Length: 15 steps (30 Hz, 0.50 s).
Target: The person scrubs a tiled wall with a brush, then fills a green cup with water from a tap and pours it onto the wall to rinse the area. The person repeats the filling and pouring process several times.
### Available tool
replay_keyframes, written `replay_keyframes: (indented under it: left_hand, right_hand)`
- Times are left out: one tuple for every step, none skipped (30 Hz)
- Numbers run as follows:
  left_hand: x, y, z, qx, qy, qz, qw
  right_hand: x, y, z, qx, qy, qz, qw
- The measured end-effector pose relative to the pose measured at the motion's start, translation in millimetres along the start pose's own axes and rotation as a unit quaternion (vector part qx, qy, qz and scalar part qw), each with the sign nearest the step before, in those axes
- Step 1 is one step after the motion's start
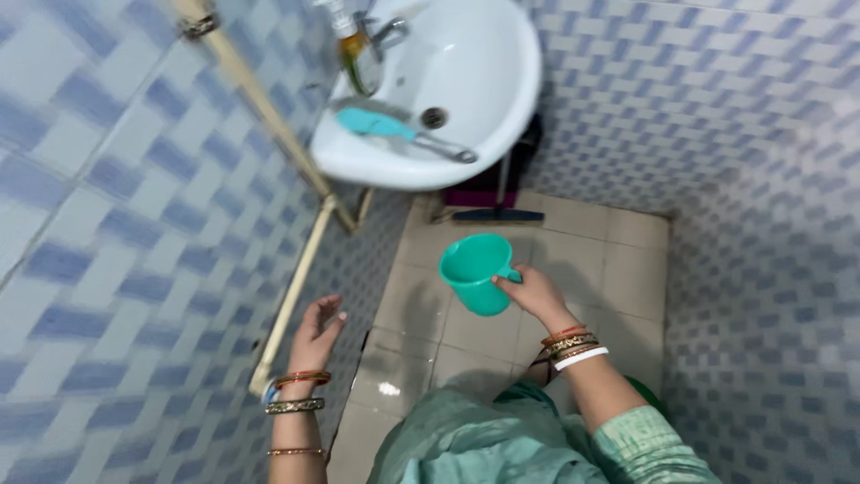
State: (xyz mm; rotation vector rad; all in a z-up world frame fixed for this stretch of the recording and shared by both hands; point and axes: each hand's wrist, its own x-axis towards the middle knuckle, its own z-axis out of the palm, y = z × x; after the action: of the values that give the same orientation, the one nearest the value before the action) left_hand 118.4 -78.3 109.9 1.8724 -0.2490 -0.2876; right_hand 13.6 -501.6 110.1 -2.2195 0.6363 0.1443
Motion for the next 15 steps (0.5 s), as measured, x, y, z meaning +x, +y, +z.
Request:
replay_keyframes:
  left_hand:
    - [-15, 0, -15, 0.1, 0.025, -0.002, 0.995]
    - [-28, 2, -29, 0.2, 0.05, -0.006, 0.979]
    - [-39, 3, -38, 0.267, 0.04, -0.059, 0.961]
    - [-50, 0, -45, 0.33, 0.029, -0.115, 0.936]
    - [-61, -7, -55, 0.39, 0.017, -0.172, 0.904]
    - [-72, -19, -65, 0.368, 0.012, -0.166, 0.915]
    - [-81, -32, -72, 0.346, 0.008, -0.158, 0.925]
    - [-88, -46, -77, 0.324, 0.005, -0.146, 0.935]
    - [-95, -59, -81, 0.264, 0.005, -0.124, 0.956]
    - [-101, -70, -82, 0.204, 0.005, -0.098, 0.974]
    - [-108, -78, -83, 0.144, 0.005, -0.07, 0.987]
    - [-113, -84, -84, 0.113, 0.005, -0.084, 0.99]
    - [-115, -89, -84, 0.082, 0.004, -0.098, 0.992]
    - [-118, -91, -82, 0.052, 0.003, -0.11, 0.993]
    - [-121, -94, -78, 0.001, 0.007, -0.102, 0.995]
  right_hand:
    - [-5, -6, 13, -0.024, -0.01, -0.042, 0.999]
    - [-9, -13, 24, -0.046, -0.02, -0.086, 0.995]
    - [-10, -22, 35, -0.067, -0.03, -0.131, 0.989]
    - [-11, -34, 45, -0.108, -0.071, -0.139, 0.982]
    - [-12, -47, 55, -0.15, -0.11, -0.148, 0.971]
    - [-17, -59, 65, -0.192, -0.15, -0.156, 0.957]
    - [-25, -72, 76, -0.202, -0.165, -0.194, 0.946]
    - [-31, -85, 84, -0.212, -0.177, -0.233, 0.933]
    - [-36, -99, 92, -0.221, -0.189, -0.271, 0.918]
    - [-41, -113, 100, -0.234, -0.211, -0.284, 0.905]
    - [-47, -126, 109, -0.248, -0.233, -0.296, 0.892]
    - [-53, -138, 119, -0.261, -0.255, -0.307, 0.879]
    - [-59, -148, 130, -0.258, -0.27, -0.312, 0.874]
    - [-65, -157, 139, -0.254, -0.284, -0.317, 0.869]
    - [-69, -163, 147, -0.251, -0.298, -0.321, 0.863]
